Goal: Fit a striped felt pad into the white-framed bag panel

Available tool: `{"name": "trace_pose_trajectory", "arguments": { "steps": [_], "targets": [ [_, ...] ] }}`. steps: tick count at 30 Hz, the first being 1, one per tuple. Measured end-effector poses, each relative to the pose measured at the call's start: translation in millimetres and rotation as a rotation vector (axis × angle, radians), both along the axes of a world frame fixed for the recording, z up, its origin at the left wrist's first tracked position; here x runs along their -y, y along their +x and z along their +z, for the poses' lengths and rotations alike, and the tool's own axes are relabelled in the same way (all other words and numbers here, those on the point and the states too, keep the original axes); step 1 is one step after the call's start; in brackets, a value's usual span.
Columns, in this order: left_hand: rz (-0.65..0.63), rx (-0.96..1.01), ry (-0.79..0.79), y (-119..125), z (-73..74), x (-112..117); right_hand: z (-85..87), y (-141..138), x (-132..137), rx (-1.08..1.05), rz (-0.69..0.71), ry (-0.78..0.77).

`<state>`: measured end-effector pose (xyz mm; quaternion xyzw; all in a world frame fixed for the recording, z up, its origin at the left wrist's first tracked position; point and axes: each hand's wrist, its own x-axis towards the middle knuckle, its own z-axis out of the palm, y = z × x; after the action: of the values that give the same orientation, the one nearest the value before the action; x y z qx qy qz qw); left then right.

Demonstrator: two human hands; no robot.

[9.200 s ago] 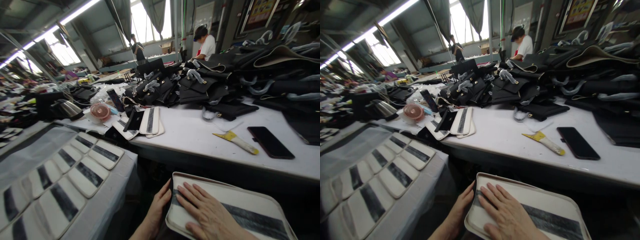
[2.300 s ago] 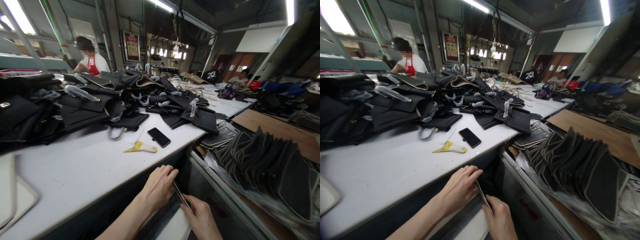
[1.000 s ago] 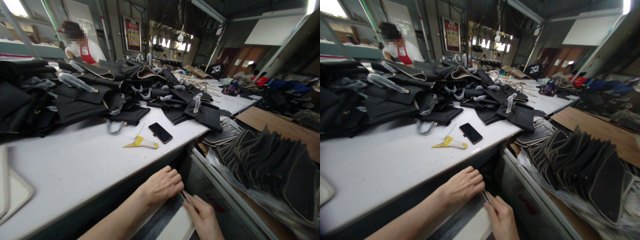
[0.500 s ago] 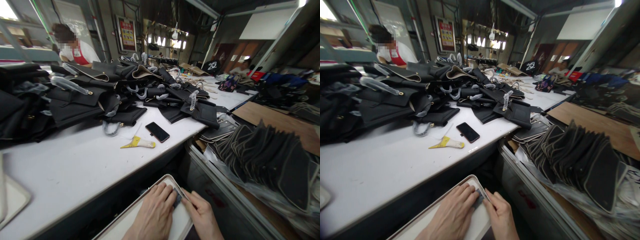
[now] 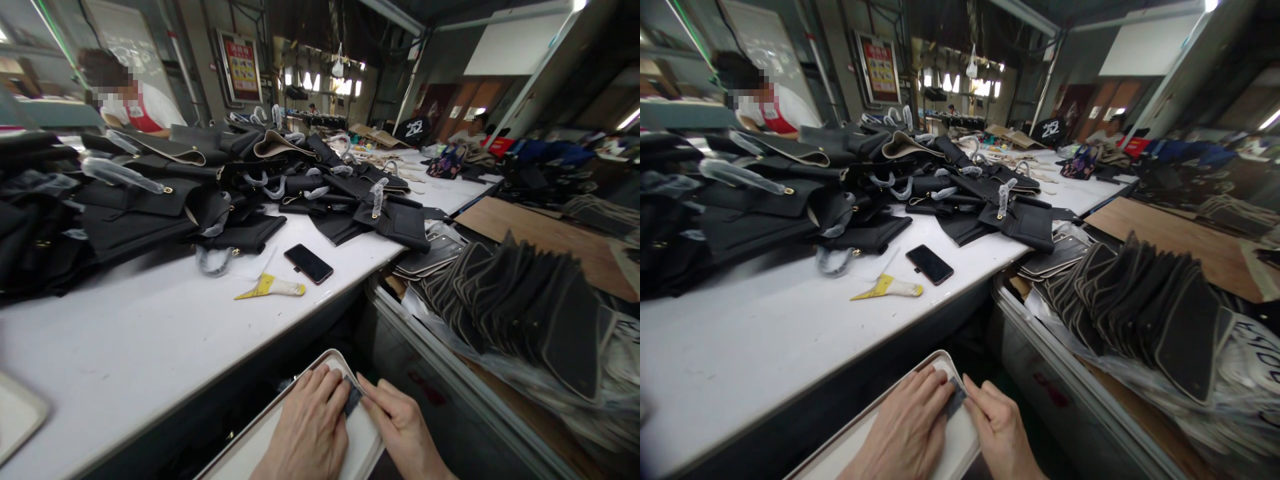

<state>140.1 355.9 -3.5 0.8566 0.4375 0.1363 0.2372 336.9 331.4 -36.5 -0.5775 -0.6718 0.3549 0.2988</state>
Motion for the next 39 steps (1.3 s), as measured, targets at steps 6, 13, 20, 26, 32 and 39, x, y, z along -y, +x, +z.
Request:
{"name": "trace_pose_trajectory", "arguments": {
  "steps": [6, 13, 20, 26, 32, 39],
  "targets": [
    [0.027, 0.012, 0.039, 1, -7.4, 3, -3.4, 6, 0, 0.178, 0.128, 0.169],
    [0.035, 0.019, 0.095, 4, -6.3, 2, 11.0, 9, -7, 0.428, 0.331, 0.338],
    [0.038, 0.023, 0.086, 5, -7.0, 10, 22.8, 11, -3, 0.442, 0.355, 0.336],
    [0.065, 0.028, 0.087, 6, -7.7, 13, 24.8, 11, -29, -0.112, 0.086, -0.227],
    [0.084, 0.067, 0.058, 7, -5.2, 12, 13.3, 14, -66, -0.3, 0.147, -0.606],
    [0.122, 0.104, 0.004, 9, -6.0, 14, 15.1, 14, -83, -0.227, 0.256, -0.786]
  ]
}}
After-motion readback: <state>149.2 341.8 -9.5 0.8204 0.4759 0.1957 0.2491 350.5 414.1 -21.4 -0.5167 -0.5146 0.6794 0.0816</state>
